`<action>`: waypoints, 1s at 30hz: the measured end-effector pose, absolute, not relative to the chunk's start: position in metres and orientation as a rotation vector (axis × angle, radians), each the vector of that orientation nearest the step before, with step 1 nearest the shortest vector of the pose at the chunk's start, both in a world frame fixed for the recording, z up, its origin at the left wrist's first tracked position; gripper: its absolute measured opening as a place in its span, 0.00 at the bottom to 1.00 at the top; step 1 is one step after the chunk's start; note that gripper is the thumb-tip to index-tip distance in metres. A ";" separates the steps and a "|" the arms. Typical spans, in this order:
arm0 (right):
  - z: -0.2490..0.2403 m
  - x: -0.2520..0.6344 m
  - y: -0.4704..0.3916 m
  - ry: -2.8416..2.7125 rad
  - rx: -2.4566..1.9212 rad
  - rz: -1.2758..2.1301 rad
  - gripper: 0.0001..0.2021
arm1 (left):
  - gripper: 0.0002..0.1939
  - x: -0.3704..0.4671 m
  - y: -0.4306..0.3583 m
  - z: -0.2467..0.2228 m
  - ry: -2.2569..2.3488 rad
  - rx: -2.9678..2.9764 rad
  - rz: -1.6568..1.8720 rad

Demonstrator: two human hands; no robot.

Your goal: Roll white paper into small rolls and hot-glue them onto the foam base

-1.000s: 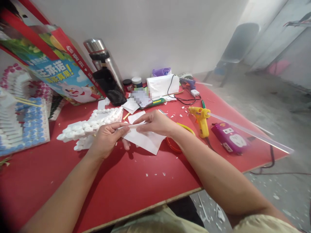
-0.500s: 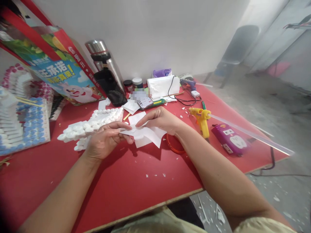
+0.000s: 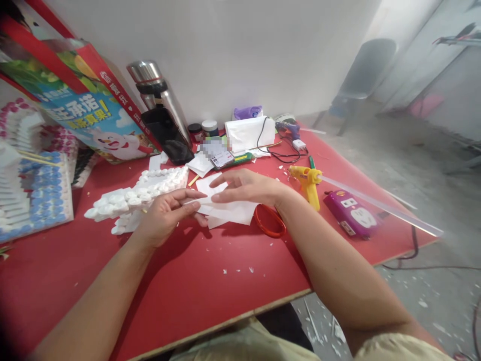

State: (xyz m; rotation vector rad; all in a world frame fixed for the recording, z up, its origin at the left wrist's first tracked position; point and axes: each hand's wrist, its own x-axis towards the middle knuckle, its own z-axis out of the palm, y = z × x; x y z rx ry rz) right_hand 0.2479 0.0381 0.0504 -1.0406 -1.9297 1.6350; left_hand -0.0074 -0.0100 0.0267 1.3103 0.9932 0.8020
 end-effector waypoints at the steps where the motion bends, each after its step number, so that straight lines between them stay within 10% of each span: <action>1: 0.049 0.246 0.038 -1.997 -1.082 1.583 0.22 | 0.19 -0.006 -0.010 0.028 0.999 1.313 0.798; 18: 0.045 0.241 0.039 -1.941 -0.968 1.419 0.12 | 0.09 -0.007 -0.003 0.023 0.954 1.062 1.012; 30: 0.046 0.219 0.021 -1.582 -0.875 2.064 0.22 | 0.13 -0.008 -0.014 0.031 0.947 1.335 0.809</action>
